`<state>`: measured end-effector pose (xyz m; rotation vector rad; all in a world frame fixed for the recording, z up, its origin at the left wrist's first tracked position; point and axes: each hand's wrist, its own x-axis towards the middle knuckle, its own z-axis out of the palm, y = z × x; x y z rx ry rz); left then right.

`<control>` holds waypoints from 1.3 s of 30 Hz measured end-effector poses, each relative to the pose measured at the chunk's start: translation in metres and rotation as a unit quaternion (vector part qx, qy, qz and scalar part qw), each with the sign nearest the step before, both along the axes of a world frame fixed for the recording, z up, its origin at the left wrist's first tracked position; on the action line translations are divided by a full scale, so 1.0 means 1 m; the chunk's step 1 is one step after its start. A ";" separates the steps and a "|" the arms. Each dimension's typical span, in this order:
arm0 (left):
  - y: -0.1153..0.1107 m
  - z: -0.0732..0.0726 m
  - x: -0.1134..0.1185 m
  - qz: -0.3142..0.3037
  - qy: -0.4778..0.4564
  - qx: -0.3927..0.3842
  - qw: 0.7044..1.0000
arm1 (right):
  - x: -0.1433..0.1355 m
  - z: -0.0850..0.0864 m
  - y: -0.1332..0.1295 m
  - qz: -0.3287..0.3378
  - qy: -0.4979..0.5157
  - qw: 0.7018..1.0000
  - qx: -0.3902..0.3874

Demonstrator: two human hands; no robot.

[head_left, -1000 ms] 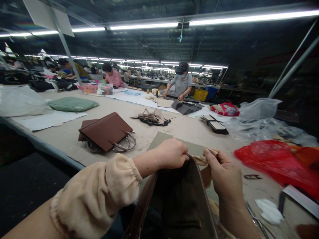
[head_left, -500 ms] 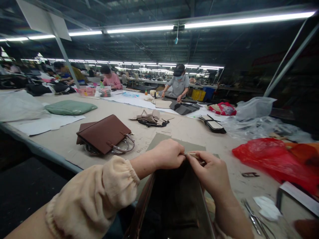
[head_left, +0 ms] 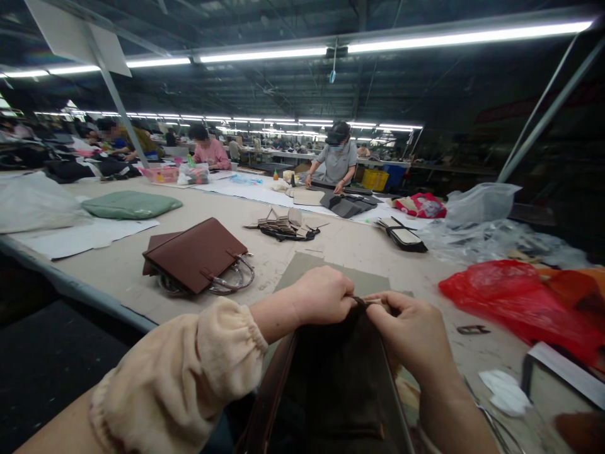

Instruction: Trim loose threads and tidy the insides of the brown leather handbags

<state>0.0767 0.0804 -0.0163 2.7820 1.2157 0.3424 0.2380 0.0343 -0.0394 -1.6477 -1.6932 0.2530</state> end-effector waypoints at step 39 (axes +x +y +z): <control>0.016 -0.007 -0.015 -0.015 -0.138 -0.083 0.987 | 0.054 -0.021 0.008 -0.007 0.142 0.989 -0.040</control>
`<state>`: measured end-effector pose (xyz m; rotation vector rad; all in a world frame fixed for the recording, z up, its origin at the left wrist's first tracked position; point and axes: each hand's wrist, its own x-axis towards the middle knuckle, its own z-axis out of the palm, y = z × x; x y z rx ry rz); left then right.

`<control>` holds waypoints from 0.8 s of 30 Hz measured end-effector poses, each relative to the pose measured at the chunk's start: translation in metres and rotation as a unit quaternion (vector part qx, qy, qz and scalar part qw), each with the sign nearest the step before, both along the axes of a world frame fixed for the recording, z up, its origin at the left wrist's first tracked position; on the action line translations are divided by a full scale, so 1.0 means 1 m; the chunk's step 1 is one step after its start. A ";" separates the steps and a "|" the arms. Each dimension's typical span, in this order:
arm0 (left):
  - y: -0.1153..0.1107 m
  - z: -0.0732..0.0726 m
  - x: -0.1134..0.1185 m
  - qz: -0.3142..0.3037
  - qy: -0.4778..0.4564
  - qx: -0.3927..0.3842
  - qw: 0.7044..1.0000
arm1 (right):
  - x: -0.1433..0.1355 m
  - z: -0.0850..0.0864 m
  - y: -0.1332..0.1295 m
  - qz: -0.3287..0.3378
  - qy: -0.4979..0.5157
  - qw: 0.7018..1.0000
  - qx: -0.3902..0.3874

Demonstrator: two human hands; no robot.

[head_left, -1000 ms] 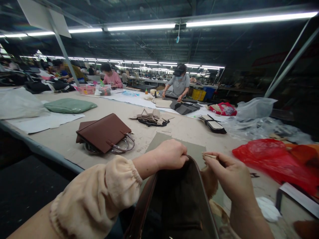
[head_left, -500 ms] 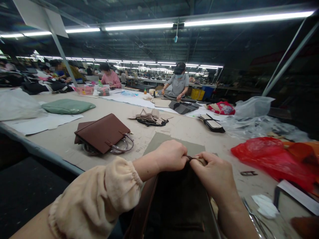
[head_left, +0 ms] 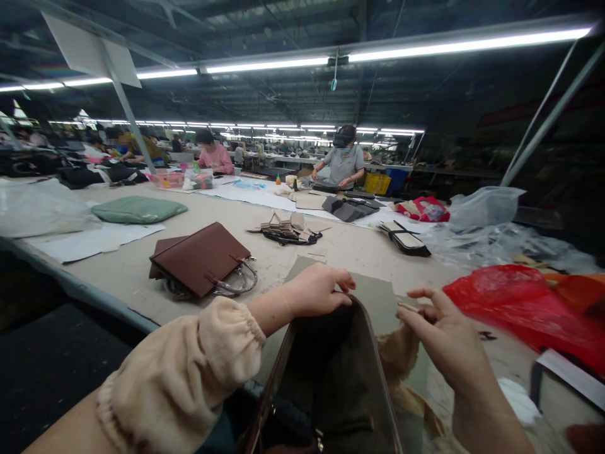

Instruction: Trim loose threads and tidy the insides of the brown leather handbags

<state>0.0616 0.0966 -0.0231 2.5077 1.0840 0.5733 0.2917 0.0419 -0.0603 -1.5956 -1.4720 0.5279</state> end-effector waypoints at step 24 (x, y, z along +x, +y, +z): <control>-0.002 0.003 0.002 0.010 0.077 0.020 0.997 | -0.046 0.016 -0.012 0.141 -0.101 0.964 0.201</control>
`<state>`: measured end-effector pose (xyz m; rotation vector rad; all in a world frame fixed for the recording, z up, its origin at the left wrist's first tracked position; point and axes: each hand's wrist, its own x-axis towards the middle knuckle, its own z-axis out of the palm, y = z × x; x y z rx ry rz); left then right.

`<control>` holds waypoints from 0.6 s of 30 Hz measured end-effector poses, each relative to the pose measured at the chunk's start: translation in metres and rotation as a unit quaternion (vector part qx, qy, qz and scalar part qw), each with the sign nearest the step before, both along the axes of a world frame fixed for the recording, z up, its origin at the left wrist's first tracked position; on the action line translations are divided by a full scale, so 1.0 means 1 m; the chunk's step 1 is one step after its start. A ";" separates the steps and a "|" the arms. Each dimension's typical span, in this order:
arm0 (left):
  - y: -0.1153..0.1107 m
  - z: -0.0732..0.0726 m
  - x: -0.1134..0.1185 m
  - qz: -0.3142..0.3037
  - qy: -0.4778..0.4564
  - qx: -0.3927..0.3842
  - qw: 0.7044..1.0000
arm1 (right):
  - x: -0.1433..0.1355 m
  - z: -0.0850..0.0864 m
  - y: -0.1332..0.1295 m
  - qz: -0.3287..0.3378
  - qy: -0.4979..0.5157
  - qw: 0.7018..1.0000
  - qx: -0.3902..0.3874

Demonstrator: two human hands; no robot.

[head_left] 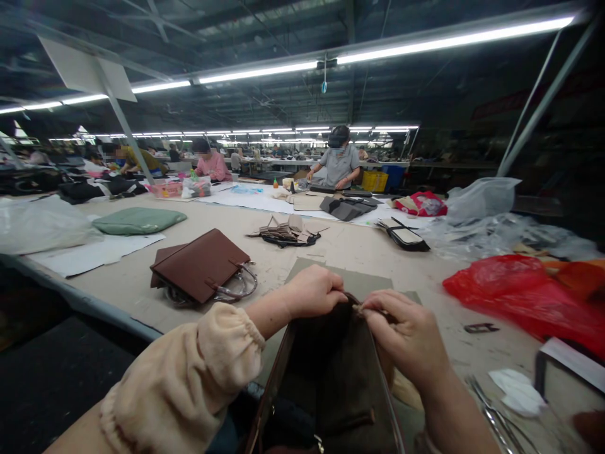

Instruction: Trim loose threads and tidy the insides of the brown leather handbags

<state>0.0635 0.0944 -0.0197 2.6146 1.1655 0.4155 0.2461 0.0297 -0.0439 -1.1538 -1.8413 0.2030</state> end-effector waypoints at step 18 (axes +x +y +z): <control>0.002 -0.004 -0.025 0.028 -0.264 -0.216 0.940 | 0.002 -0.031 0.024 -0.069 0.351 0.926 -0.118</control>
